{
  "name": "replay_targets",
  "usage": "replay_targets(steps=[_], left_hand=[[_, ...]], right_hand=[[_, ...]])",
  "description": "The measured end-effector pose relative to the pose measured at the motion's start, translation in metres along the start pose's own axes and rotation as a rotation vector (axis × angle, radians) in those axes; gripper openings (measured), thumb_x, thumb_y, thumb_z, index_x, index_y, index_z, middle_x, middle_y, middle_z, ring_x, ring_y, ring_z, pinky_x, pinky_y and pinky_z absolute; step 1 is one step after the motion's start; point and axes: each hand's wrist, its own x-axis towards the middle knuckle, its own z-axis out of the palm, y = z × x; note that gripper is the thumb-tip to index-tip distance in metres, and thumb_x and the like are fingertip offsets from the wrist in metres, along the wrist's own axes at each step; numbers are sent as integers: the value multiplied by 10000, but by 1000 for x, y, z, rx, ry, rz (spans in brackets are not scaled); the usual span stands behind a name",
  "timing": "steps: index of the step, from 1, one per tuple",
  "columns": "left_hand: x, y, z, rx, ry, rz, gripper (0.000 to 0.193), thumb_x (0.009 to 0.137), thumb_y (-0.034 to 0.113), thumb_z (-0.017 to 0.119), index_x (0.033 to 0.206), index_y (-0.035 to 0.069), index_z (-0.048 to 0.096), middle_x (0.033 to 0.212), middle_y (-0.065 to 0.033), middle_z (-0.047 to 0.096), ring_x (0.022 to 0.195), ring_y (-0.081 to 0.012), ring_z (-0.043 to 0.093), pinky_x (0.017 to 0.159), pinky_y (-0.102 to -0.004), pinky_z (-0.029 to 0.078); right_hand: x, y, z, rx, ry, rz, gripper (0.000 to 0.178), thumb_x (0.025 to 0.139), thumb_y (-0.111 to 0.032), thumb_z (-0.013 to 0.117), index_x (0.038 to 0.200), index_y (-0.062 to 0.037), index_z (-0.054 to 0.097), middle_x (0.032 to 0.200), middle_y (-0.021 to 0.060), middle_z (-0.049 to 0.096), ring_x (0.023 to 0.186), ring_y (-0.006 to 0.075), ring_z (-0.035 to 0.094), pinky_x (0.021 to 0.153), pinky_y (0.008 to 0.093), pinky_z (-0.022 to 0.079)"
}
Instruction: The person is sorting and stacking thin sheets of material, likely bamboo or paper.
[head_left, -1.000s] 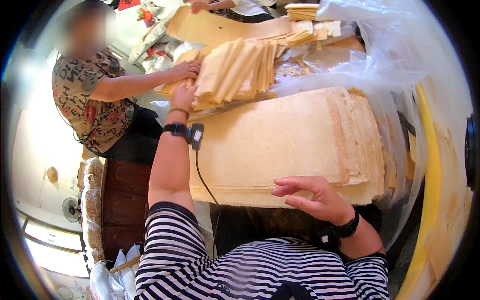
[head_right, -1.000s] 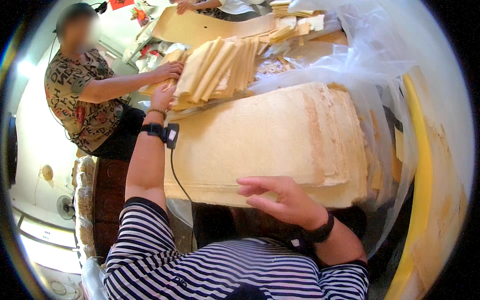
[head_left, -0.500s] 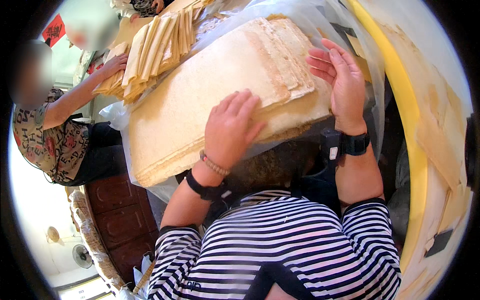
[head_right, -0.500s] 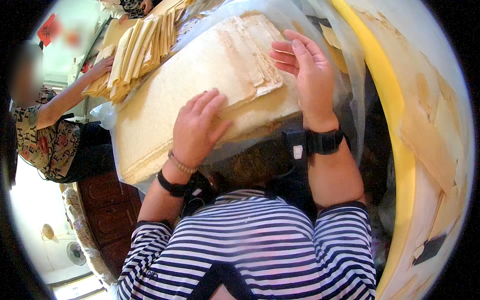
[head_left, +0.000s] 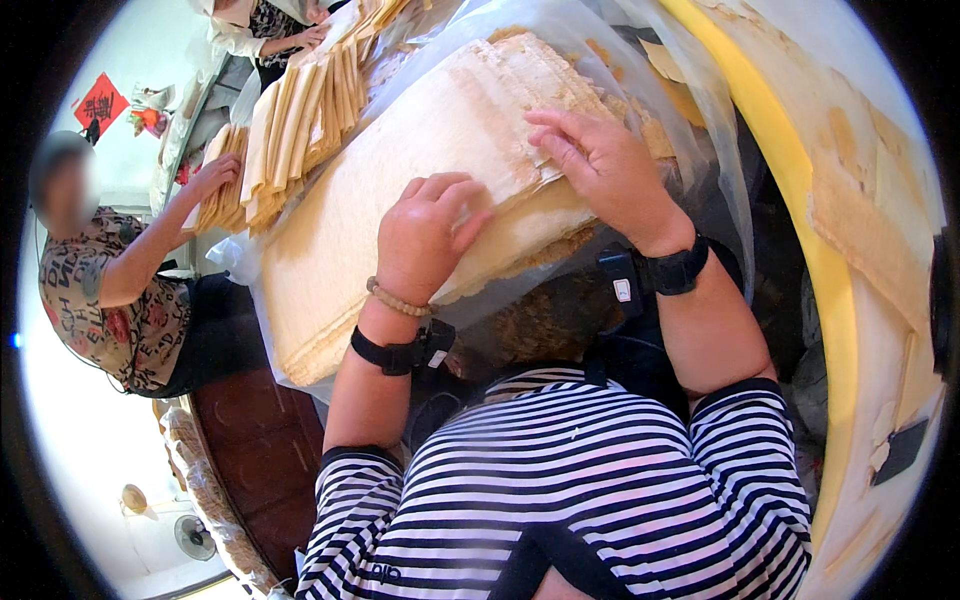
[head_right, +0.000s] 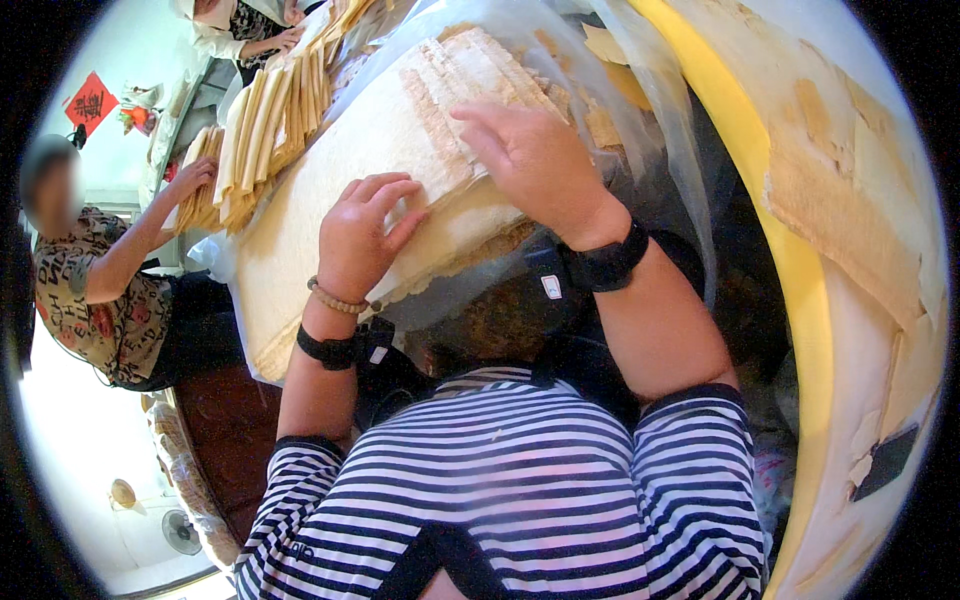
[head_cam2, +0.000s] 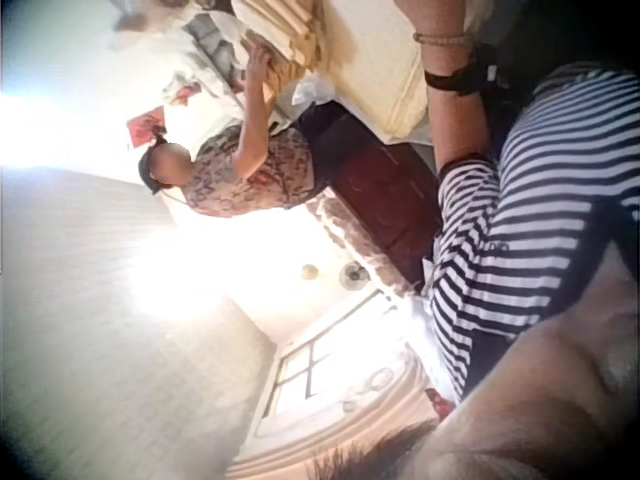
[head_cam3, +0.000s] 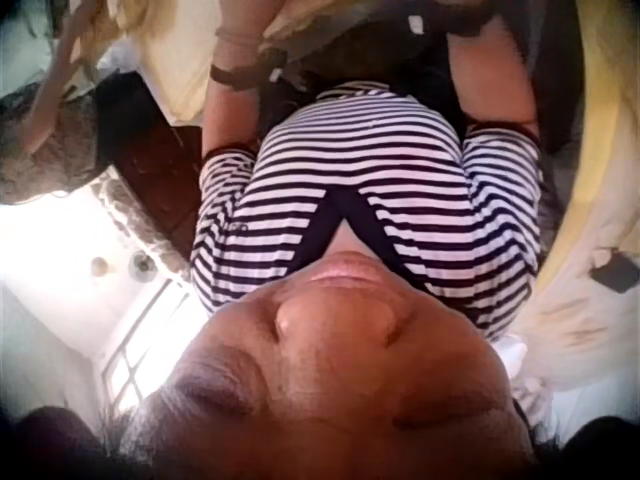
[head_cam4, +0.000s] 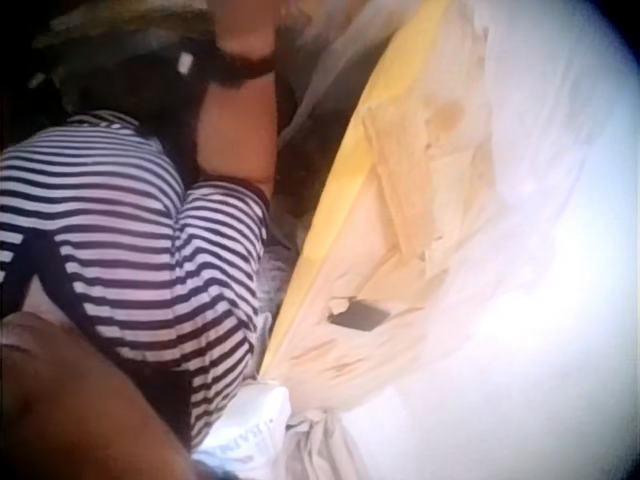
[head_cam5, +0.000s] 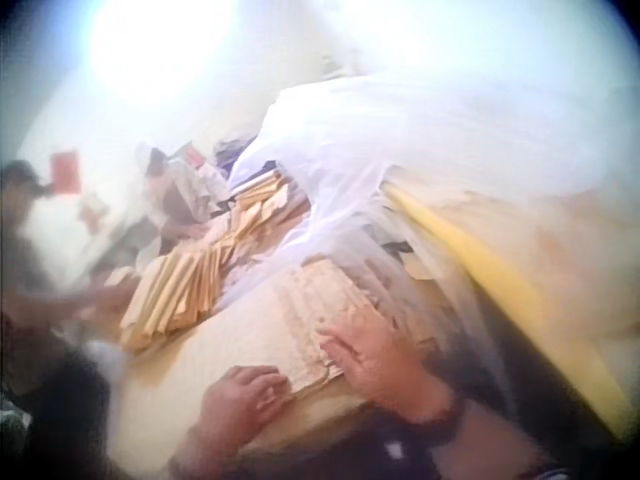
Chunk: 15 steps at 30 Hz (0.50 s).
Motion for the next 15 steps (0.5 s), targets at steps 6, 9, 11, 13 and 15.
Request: replay_targets(steps=[6, 9, 11, 13, 15], left_hand=[[3, -10, -3, -140, -100, -86, 200, 832, 189, 764, 1012, 113, 722, 1100, -62, 717, 958, -275, 674, 809, -372, 559], [5, -2, 0, -21, -57, -30, 167, 852, 152, 730, 1011, 105, 711, 1123, -64, 709, 956, -274, 678, 794, -370, 565], [8, 13, 6, 128, 39, 10, 150, 860, 123, 704, 1008, 97, 701, 1120, -75, 712, 957, -264, 684, 779, -368, 569], [7, 12, 14, 194, 129, 24, 144, 856, 114, 701, 1000, 103, 697, 1048, -76, 730, 900, -259, 698, 746, -361, 575], [5, 8, 18, 151, 135, -94, 108, 886, 117, 691, 990, 86, 693, 943, -99, 740, 820, -284, 707, 700, -344, 565]], right_hand=[[3, 8, 3, 14, -18, 93, 264, 958, -228, 599, 1151, -81, 700, 974, 212, 697, 931, 388, 657, 807, 446, 516], [5, 10, 2, 37, -21, 85, 259, 950, -222, 604, 1142, -79, 703, 975, 215, 694, 924, 393, 654, 810, 448, 517], [5, 10, 2, -5, -28, 93, 256, 936, -223, 618, 1123, -76, 710, 967, 208, 696, 917, 398, 651, 812, 448, 516], [6, 8, 3, -60, -40, 72, 238, 938, -192, 636, 1117, -57, 713, 948, 168, 709, 898, 347, 666, 797, 397, 522], [8, 7, 5, -115, -49, 52, 220, 940, -161, 654, 1112, -38, 715, 928, 128, 722, 878, 295, 680, 783, 346, 527]])
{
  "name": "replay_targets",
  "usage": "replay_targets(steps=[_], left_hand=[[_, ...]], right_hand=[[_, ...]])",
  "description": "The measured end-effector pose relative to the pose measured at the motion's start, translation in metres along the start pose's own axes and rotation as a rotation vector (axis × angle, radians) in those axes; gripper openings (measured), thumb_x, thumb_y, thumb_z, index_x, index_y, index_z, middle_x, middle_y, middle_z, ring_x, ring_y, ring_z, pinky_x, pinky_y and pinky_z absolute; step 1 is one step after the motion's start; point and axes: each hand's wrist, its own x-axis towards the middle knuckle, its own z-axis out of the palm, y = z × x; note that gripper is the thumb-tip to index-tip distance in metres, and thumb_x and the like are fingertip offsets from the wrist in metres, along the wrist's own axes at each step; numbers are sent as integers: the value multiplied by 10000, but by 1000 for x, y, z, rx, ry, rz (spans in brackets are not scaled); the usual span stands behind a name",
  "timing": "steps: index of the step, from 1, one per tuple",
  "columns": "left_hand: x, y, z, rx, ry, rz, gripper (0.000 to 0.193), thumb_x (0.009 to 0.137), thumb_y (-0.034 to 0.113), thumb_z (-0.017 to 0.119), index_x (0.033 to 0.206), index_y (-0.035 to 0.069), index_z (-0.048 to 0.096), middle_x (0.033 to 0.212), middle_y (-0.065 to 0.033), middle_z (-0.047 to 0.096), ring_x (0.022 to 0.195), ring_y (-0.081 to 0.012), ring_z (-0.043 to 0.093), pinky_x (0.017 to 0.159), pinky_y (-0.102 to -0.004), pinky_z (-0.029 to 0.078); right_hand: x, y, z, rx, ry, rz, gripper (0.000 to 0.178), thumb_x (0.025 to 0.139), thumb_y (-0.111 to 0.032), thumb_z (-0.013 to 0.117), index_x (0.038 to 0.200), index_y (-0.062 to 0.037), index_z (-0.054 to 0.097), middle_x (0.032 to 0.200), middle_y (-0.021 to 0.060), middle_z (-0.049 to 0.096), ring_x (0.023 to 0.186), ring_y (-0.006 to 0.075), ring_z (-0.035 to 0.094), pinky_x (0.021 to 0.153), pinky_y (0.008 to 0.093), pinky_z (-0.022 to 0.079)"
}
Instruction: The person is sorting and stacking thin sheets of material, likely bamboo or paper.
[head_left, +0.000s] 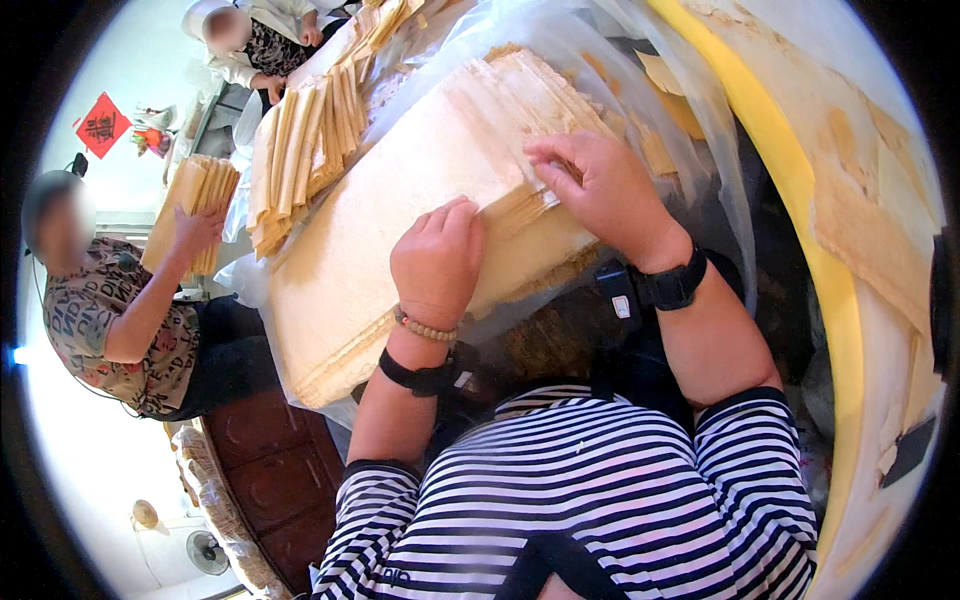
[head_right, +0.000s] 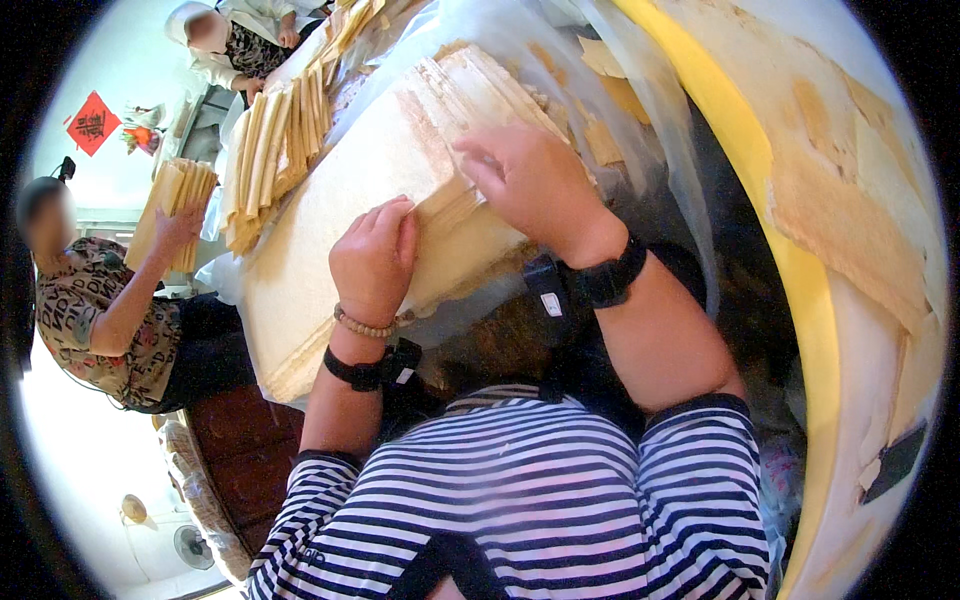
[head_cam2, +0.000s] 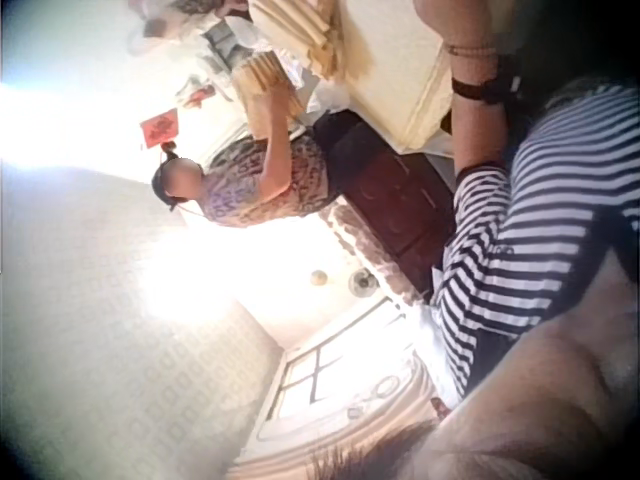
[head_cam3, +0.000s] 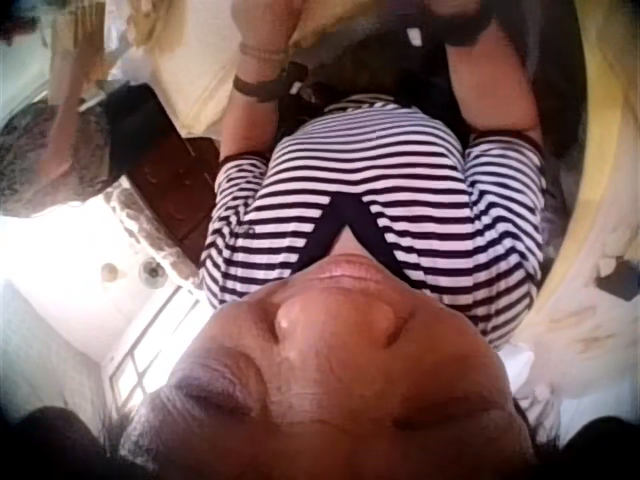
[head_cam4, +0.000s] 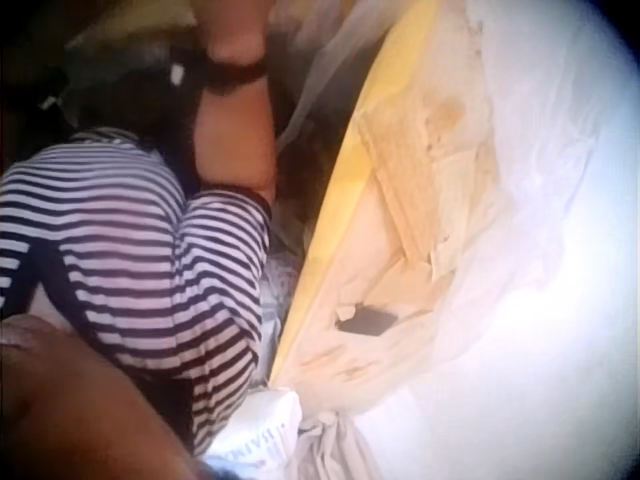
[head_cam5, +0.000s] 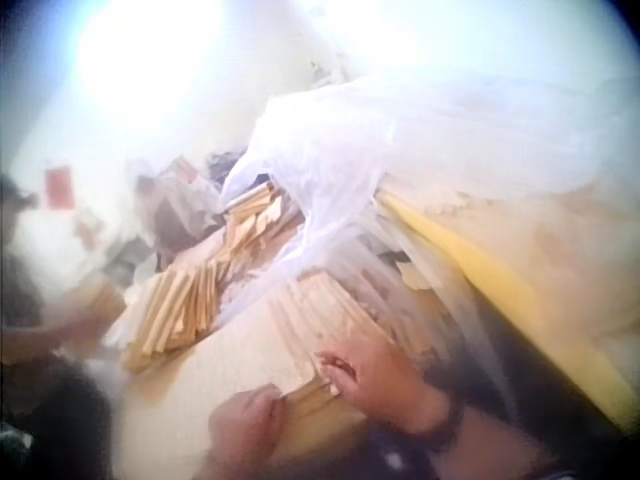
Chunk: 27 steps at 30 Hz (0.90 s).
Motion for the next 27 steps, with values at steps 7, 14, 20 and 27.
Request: replay_targets(steps=[7, 14, 20, 27], left_hand=[[4, -30, -10, -242, 217, -417, 151, 967, 187, 650, 893, 55, 657, 653, -134, 626, 554, -281, 620, 556, -364, 493], [18, -70, -34, -207, 359, -505, 212, 991, 200, 628, 880, 19, 619, 664, -122, 604, 574, -246, 553, 555, -345, 436], [24, -53, -26, -101, 135, -291, 164, 988, 215, 620, 953, 62, 666, 754, -139, 690, 687, -298, 692, 609, -373, 517], [22, -71, -19, -163, 331, -405, 161, 1004, 191, 592, 983, 42, 652, 791, -174, 678, 703, -345, 677, 620, -396, 520]], right_hand=[[-1, -17, 6, -261, -37, -213, 211, 805, -232, 752, 988, -128, 741, 1035, 90, 689, 1045, 279, 627, 1024, 418, 444], [0, -36, 38, -225, -214, -322, 293, 777, -204, 755, 1035, -83, 687, 1108, 71, 676, 1165, 259, 599, 1130, 435, 380], [31, -39, 72, -253, 2, -544, 158, 806, -223, 668, 882, -94, 717, 951, 68, 682, 1090, 263, 615, 1011, 402, 442], [66, -7, 106, -521, -300, -355, 157, 793, -215, 645, 811, -106, 755, 896, 52, 724, 989, 270, 629, 817, 410, 493]])
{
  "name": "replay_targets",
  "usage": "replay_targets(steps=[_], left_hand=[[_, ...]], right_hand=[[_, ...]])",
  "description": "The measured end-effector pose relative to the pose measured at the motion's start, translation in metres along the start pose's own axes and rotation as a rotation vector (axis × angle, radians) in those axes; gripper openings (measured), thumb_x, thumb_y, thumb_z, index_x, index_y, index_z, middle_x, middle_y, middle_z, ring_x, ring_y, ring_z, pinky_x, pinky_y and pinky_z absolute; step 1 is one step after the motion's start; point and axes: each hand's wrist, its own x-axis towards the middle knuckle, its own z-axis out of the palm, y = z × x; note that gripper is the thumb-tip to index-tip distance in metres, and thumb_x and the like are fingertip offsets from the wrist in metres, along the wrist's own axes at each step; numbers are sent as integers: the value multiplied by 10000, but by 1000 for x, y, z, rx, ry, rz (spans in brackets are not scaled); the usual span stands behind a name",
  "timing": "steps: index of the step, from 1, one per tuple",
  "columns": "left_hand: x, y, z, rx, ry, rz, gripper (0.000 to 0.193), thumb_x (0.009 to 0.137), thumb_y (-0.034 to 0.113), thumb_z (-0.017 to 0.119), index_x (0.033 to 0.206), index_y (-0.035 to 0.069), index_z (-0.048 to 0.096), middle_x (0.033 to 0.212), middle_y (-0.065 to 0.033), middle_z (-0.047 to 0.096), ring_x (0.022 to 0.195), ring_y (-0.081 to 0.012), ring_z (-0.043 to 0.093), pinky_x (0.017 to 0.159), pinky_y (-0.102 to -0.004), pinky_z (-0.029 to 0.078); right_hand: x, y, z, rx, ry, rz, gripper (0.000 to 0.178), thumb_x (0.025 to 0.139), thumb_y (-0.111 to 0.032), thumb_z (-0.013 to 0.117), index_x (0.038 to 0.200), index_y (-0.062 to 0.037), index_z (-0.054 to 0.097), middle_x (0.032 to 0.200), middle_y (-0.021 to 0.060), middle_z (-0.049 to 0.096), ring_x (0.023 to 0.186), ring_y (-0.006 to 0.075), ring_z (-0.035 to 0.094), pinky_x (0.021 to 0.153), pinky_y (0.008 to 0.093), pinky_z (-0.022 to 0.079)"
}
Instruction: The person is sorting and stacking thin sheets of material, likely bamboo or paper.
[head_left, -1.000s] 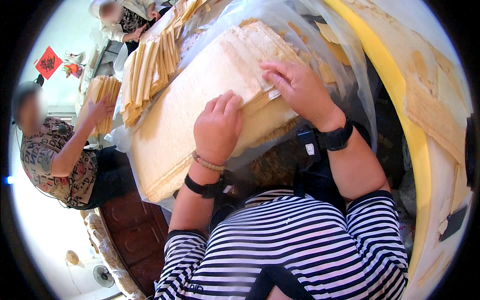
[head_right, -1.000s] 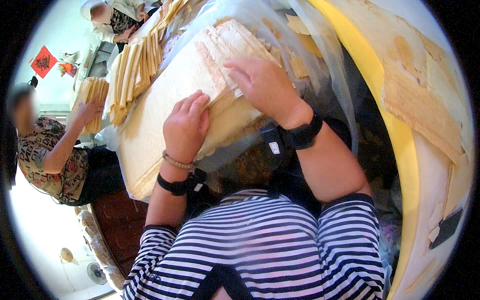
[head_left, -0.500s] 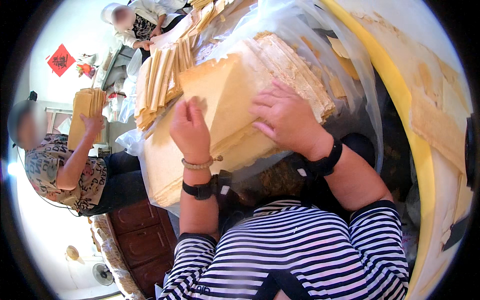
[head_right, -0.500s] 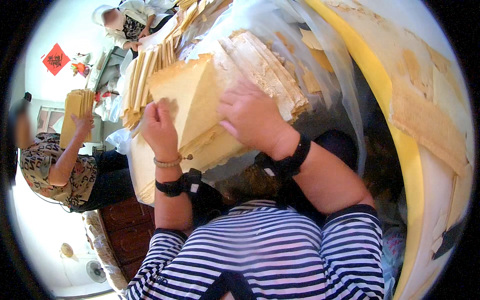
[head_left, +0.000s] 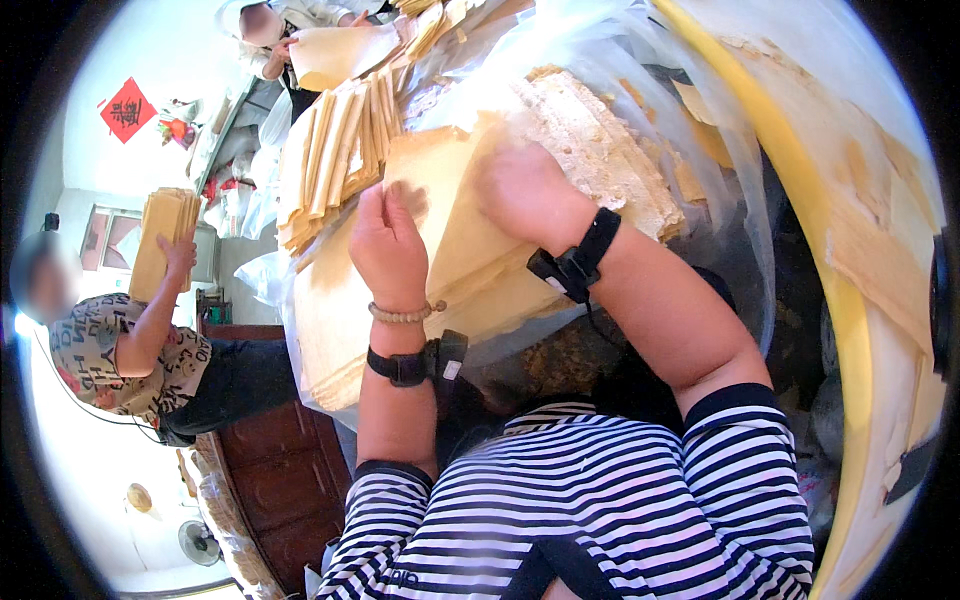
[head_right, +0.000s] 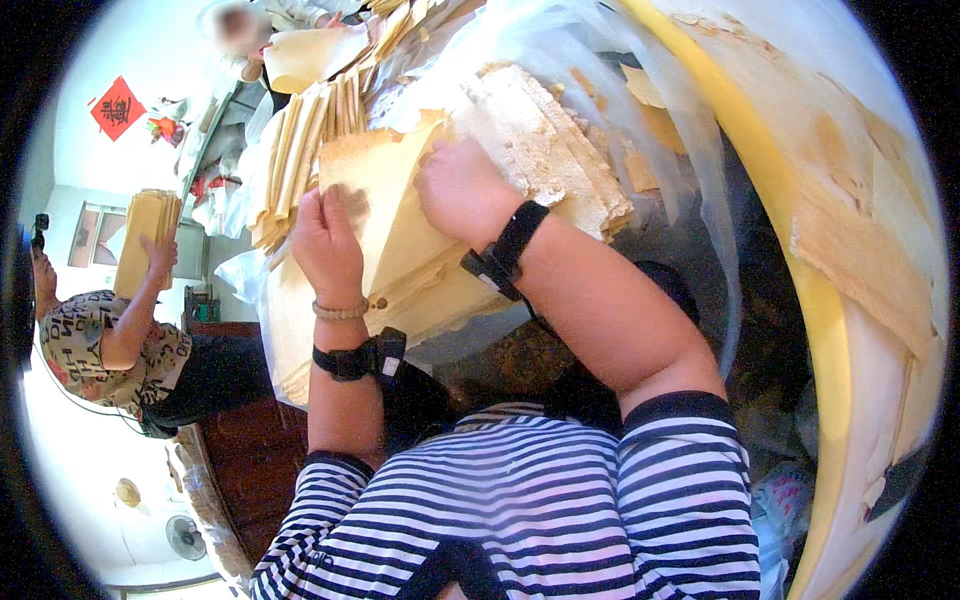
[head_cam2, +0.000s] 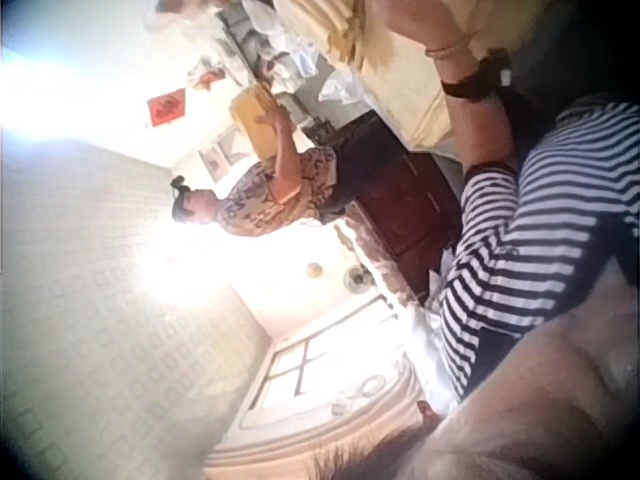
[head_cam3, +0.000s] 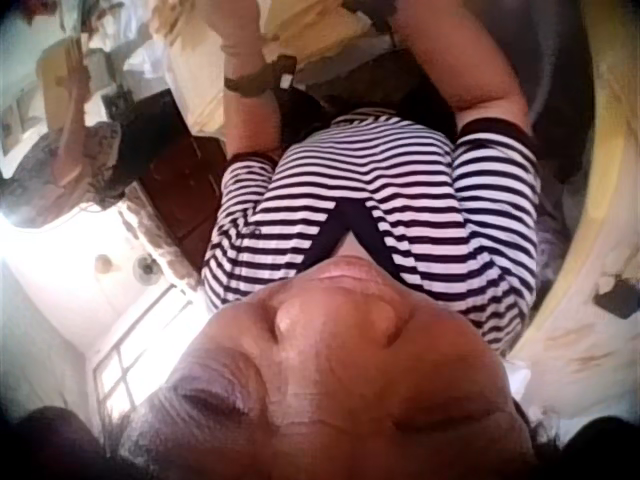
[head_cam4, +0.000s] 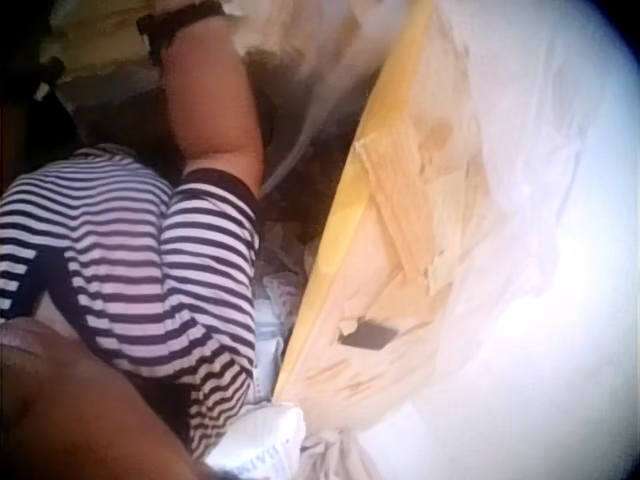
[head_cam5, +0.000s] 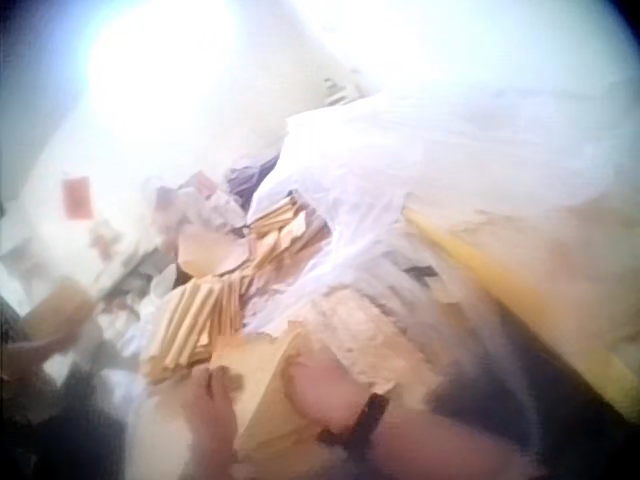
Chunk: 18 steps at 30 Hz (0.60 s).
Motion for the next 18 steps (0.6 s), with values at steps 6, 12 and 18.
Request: replay_targets(steps=[6, 12, 18], left_hand=[[6, -6, -1, 31, 29, 57, 126, 1000, 171, 597, 1005, 62, 661, 782, -169, 679, 700, -352, 673, 618, -400, 516], [10, -7, -6, 35, 67, 105, 104, 990, 149, 613, 1018, 65, 666, 794, -164, 690, 703, -335, 684, 622, -384, 523], [13, -11, -11, -50, 122, 50, 113, 998, 120, 598, 1008, 30, 665, 798, -155, 697, 683, -287, 685, 634, -355, 526]], right_hand=[[22, 6, 10, -35, -44, 139, 280, 828, -369, 684, 795, -94, 726, 908, 107, 710, 959, 293, 657, 800, 417, 513], [35, 5, 0, -103, -293, 242, 361, 841, -397, 681, 952, -59, 744, 997, 122, 718, 1026, 314, 653, 916, 407, 515], [30, 10, 5, -180, -116, 152, 380, 915, -391, 635, 1009, -39, 741, 1118, 115, 693, 1156, 305, 597, 986, 374, 496]])
